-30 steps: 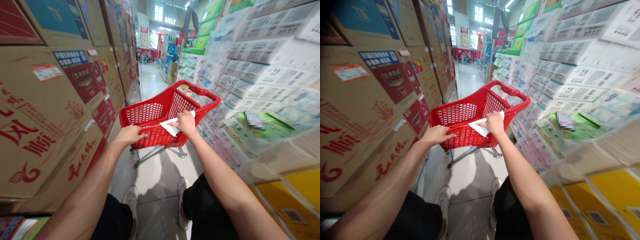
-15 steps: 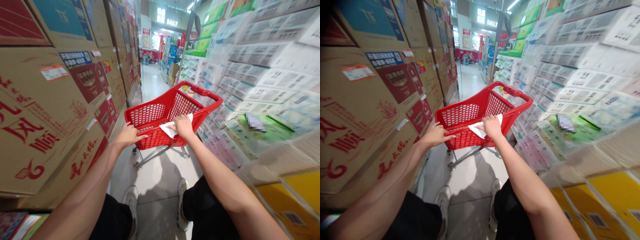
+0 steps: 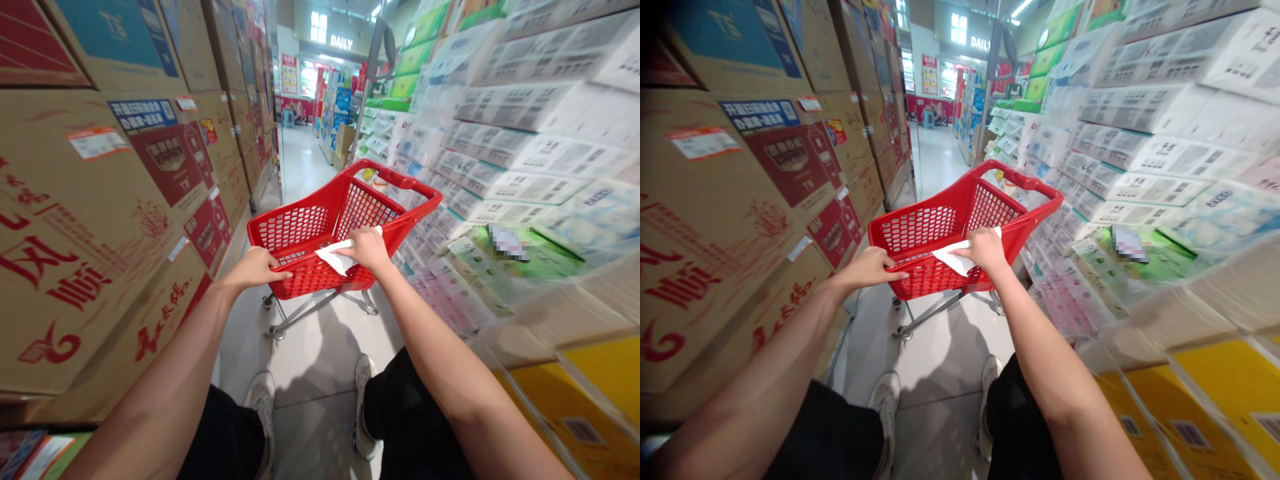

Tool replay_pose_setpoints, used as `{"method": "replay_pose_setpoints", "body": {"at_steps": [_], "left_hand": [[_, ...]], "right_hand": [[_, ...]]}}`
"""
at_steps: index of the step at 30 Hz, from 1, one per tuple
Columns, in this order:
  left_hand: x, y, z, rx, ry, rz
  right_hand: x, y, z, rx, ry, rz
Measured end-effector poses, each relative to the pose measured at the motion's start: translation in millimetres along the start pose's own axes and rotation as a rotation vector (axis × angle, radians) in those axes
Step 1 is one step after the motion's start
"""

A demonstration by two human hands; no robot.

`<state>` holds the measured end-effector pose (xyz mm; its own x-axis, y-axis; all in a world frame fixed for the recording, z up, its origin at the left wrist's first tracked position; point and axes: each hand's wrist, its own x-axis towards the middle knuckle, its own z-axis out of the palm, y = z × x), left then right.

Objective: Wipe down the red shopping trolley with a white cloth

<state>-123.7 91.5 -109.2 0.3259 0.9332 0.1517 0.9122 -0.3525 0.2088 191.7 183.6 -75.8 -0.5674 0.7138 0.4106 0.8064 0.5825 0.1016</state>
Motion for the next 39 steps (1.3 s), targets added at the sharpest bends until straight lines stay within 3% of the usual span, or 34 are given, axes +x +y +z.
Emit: {"method": "replay_pose_setpoints", "body": {"at_steps": [3,7,11,17,20,23,29,32,39], "left_hand": [[-1.6,4.1,1.1,0.025,0.023,-0.049],[-3.4,8.3,2.8,0.097,0.065,-0.064],[-5.4,6.6,4.3,0.146,0.059,-0.045],[-2.3,19.1,9.2,0.148,0.078,-0.039],[0.5,22.2,9.6,0.113,0.073,-0.020],[2.4,16.8,9.2,0.066,0.069,-0.008],[4.7,8.1,9.4,0.055,0.051,-0.018],[5.4,14.4,11.6,0.118,0.075,-0.036],[10.6,33.9,18.3,0.219,0.096,-0.117]], "right_hand": [[-1.1,18.0,-2.6,-0.001,0.032,0.035],[-2.4,10.5,1.2,-0.031,0.047,0.017],[-4.1,-17.2,6.8,-0.023,0.010,-0.049],[-6.9,-80.0,11.7,0.043,-0.026,-0.147],[-5.9,-89.2,10.4,0.060,-0.051,-0.164],[-4.3,-70.1,7.3,0.038,-0.066,-0.132],[-4.2,-1.9,4.0,-0.041,-0.041,0.018],[-5.1,3.9,6.9,-0.054,0.003,0.031],[-6.3,-72.6,19.7,0.018,-0.003,-0.107]]}}
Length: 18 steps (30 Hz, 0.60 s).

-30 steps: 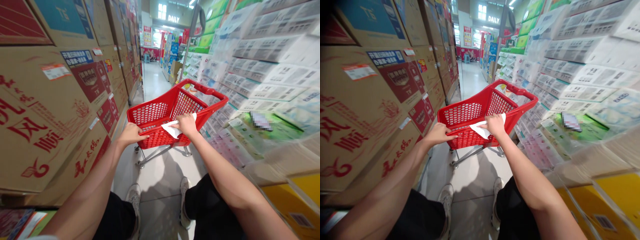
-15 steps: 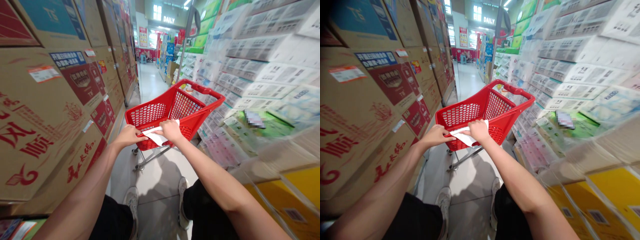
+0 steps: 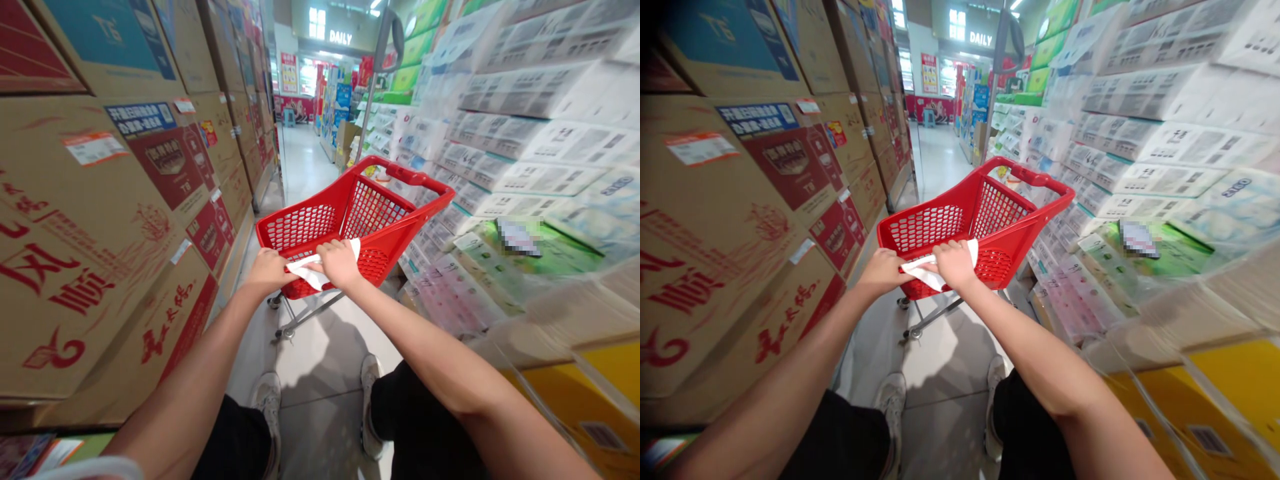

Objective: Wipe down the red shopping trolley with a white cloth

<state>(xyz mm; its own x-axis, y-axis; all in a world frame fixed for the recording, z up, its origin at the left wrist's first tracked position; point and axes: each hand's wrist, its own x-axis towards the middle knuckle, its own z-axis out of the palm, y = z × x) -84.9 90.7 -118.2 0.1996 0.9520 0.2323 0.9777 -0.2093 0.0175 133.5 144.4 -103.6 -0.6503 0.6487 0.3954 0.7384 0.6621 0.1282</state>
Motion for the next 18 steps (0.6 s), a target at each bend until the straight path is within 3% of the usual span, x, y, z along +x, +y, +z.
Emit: {"method": "replay_pose_setpoints", "body": {"at_steps": [3,5,10,14,18], "left_hand": [[2.2,-0.8,-0.5,-0.004,-0.036,0.028],[2.9,-4.7,-1.4,-0.023,-0.052,0.054],[2.6,-16.1,-6.8,-0.047,-0.023,0.022],[2.2,-25.1,-14.2,-0.060,-0.069,0.019],[-0.2,-25.4,-18.3,-0.086,-0.071,0.035]], "right_hand": [[3.2,-20.2,1.0,0.028,0.000,-0.052],[4.5,-17.7,-0.9,0.031,-0.008,-0.056],[3.6,31.8,-9.4,-0.007,-0.020,0.065],[-2.4,79.7,-16.2,-0.057,0.049,0.207],[-7.5,96.2,-18.3,-0.081,0.110,0.227]]}}
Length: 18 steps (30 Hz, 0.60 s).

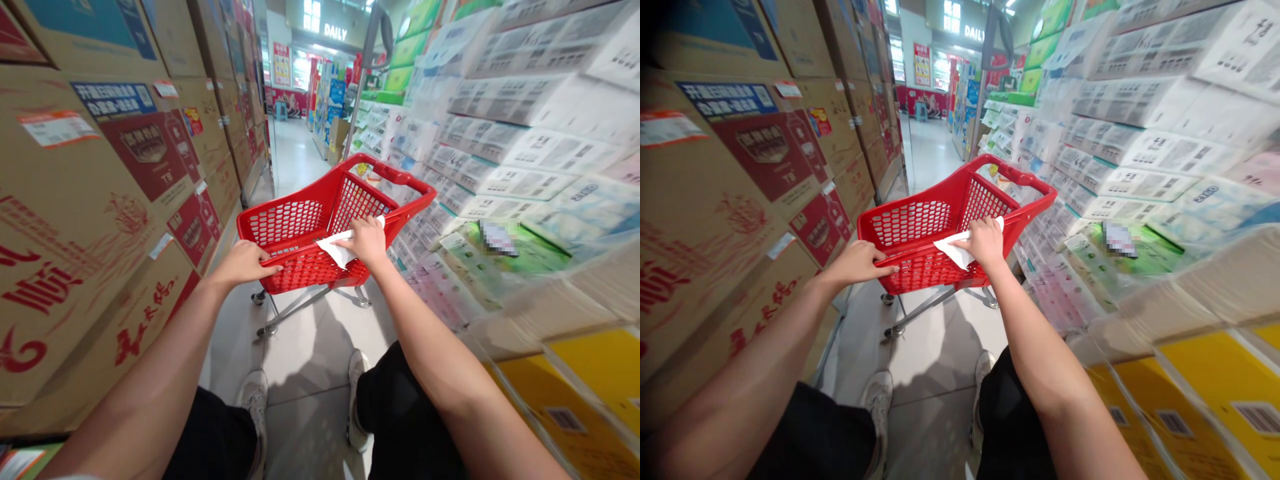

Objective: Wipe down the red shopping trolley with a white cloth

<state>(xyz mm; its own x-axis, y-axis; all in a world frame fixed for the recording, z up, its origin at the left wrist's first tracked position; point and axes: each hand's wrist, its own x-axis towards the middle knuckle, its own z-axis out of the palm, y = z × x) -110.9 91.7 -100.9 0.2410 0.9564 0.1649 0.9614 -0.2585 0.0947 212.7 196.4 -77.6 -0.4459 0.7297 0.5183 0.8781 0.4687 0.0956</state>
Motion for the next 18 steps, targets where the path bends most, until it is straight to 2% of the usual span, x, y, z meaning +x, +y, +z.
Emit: {"method": "replay_pose_setpoints", "body": {"at_steps": [4,7,12,15,18], "left_hand": [[-1.6,15.3,-0.1,0.052,-0.009,-0.078],[-2.4,25.1,-0.3,0.072,-0.030,-0.169],[-2.5,29.1,1.0,0.081,-0.094,-0.204],[0.0,28.5,1.9,0.072,-0.126,-0.276],[2.1,21.9,-0.8,0.050,-0.156,-0.291]], "right_hand": [[-4.5,-21.4,1.6,0.004,-0.010,-0.051],[-9.4,-57.7,5.0,0.050,-0.025,-0.121],[-16.8,-118.6,8.0,0.125,-0.034,-0.233],[-15.2,-123.1,5.2,0.122,-0.073,-0.266],[-8.4,-96.8,1.2,0.081,-0.107,-0.210]]}}
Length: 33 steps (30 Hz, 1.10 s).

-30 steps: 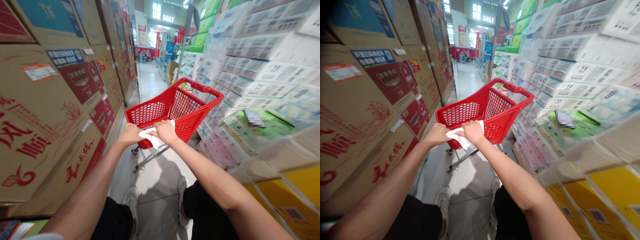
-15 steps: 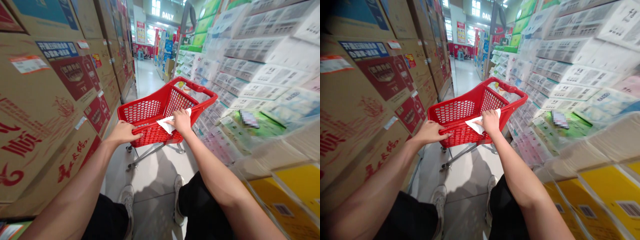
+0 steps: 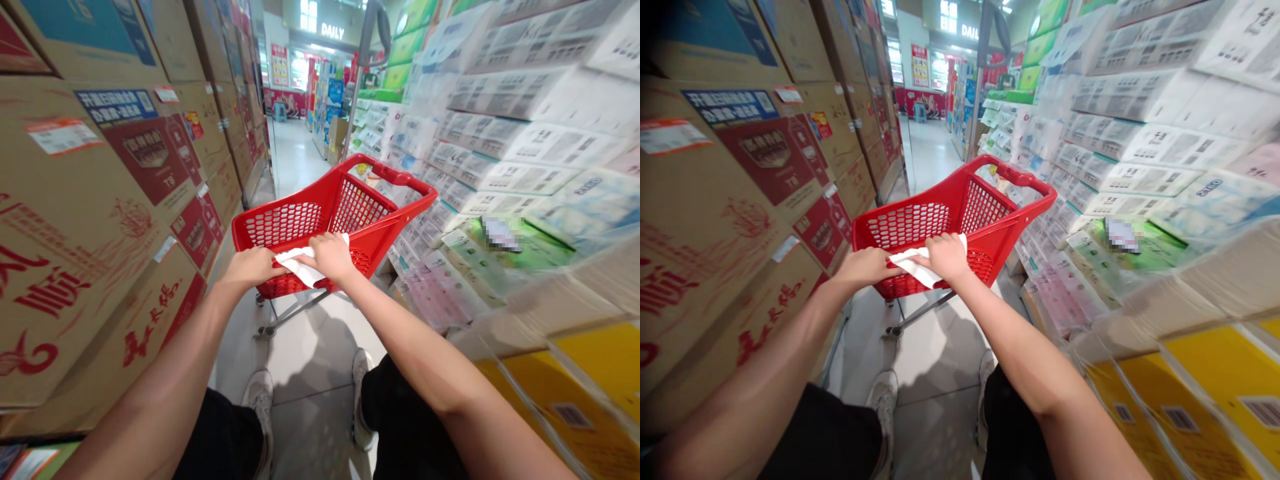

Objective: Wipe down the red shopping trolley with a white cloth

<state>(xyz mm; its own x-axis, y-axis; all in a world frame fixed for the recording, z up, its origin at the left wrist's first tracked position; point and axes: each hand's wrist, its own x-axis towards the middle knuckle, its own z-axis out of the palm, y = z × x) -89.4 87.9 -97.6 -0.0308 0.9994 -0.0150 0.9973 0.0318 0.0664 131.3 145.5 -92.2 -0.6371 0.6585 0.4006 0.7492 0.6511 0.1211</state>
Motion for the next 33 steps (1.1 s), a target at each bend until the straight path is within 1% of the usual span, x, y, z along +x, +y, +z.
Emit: {"method": "replay_pose_setpoints", "body": {"at_steps": [2,5,7,8,9,11,13,16,19,22,25,30,33], "left_hand": [[2.0,-8.2,-3.1,-0.026,-0.019,0.013],[3.4,-20.6,-7.3,-0.053,-0.045,0.012],[3.2,-22.7,-9.1,-0.032,-0.050,0.006],[2.8,-20.8,-9.8,-0.003,-0.037,-0.005],[2.2,-17.1,-10.4,0.032,-0.013,-0.018],[0.7,-5.6,-11.4,0.090,0.049,-0.027],[-1.1,7.2,-12.2,0.091,0.089,0.018],[-4.0,20.5,-12.3,0.036,0.102,0.100],[-6.2,23.7,-10.8,0.005,0.112,0.113],[-6.3,20.5,-9.7,0.002,0.101,0.125],[-4.9,14.9,-10.9,0.000,0.076,0.139],[-4.0,1.8,-15.5,0.018,0.039,0.111],[-5.8,-3.8,-17.9,0.024,0.015,0.100]], "right_hand": [[-1.5,28.2,-5.9,-0.031,0.008,0.078],[-6.8,68.1,-14.9,-0.076,0.074,0.154],[-10.8,83.3,-18.4,-0.101,0.122,0.160],[-12.3,85.9,-18.9,-0.114,0.135,0.155],[-13.2,85.1,-18.5,-0.125,0.139,0.149],[-13.4,74.6,-15.9,-0.134,0.124,0.130],[-12.1,55.4,-11.8,-0.121,0.098,0.105],[-9.6,21.4,-5.2,-0.079,0.072,0.049],[-7.8,-4.1,0.1,-0.040,0.058,-0.013],[-5.9,-10.1,2.7,-0.030,0.057,-0.051],[-5.1,5.5,0.7,-0.043,0.072,-0.039],[-13.3,60.3,-15.5,-0.085,0.166,0.130],[-20.8,85.3,-24.4,-0.115,0.227,0.170]]}}
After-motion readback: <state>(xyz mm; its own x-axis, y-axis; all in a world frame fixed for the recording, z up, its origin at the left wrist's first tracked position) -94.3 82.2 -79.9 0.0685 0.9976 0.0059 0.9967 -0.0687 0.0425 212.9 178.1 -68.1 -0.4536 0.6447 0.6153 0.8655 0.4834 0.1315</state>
